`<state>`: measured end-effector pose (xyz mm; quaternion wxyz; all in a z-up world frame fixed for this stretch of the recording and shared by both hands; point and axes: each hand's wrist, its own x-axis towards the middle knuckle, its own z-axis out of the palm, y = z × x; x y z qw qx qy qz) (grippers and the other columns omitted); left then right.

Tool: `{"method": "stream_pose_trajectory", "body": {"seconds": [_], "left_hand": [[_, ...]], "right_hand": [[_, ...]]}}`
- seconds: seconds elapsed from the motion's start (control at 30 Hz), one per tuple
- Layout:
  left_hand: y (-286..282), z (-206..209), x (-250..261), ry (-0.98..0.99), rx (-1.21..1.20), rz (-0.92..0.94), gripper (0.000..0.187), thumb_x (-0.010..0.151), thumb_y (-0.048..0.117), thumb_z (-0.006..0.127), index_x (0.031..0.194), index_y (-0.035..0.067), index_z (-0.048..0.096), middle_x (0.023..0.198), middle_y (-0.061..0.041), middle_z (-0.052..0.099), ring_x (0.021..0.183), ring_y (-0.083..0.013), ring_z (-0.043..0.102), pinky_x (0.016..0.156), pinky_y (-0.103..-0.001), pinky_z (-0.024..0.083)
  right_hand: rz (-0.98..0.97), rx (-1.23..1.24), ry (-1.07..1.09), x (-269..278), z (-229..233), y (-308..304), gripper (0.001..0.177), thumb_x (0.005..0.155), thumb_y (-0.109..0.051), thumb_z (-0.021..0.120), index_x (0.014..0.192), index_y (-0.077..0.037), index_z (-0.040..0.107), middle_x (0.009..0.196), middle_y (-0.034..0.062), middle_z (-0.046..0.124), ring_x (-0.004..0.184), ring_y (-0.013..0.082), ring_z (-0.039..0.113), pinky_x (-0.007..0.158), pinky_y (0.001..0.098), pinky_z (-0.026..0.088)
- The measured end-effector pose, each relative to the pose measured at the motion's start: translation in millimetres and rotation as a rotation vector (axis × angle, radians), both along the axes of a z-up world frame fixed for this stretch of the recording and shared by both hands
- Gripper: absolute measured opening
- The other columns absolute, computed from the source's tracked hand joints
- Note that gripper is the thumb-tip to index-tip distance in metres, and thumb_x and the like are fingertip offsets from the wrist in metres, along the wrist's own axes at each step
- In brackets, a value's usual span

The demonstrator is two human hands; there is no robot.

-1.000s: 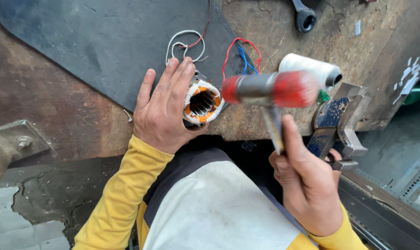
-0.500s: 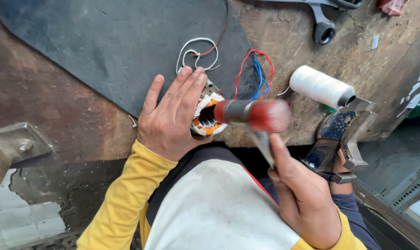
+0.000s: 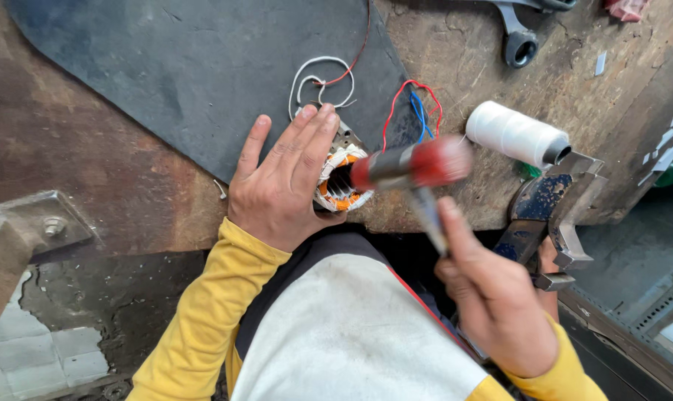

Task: The person works on a cylindrical electrical component, likely a motor stator, on a workbench. They use a rubber mallet to tap the component and a screwdriver to adjust internal parts and wires. The person also uses a metal rod to push or align elements inside the component.

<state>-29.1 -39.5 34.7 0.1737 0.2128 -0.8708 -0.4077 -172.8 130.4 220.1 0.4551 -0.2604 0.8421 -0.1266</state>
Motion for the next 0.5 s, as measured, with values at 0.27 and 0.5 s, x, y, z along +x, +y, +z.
{"method": "stream_pose_trajectory", "body": {"seconds": [0.27, 0.5], "left_hand": [[-2, 0, 2, 0.013, -0.028, -0.005, 0.084, 0.09, 0.041, 0.087, 0.153, 0.005, 0.045, 0.154, -0.008, 0.057, 0.145, -0.0206, 0.054, 0.127, -0.046, 0.029], [4, 1, 0, 0.026, 0.012, -0.014, 0.093, 0.083, 0.047, 0.09, 0.152, 0.004, 0.044, 0.153, -0.01, 0.058, 0.144, -0.0229, 0.054, 0.126, -0.047, 0.029]], "right_hand": [[0.195, -0.173, 0.07, 15, -16, 9, 0.067, 0.096, -0.003, 0.058, 0.158, -0.003, 0.034, 0.084, 0.0059, 0.057, 0.076, 0.007, 0.054, 0.071, 0.0209, 0.048], [-0.506, -0.186, -0.294, 41, -36, 33, 0.068, 0.103, -0.002, 0.047, 0.165, -0.008, 0.023, 0.077, 0.0004, 0.05, 0.064, 0.0062, 0.043, 0.057, 0.0199, 0.041]]}}
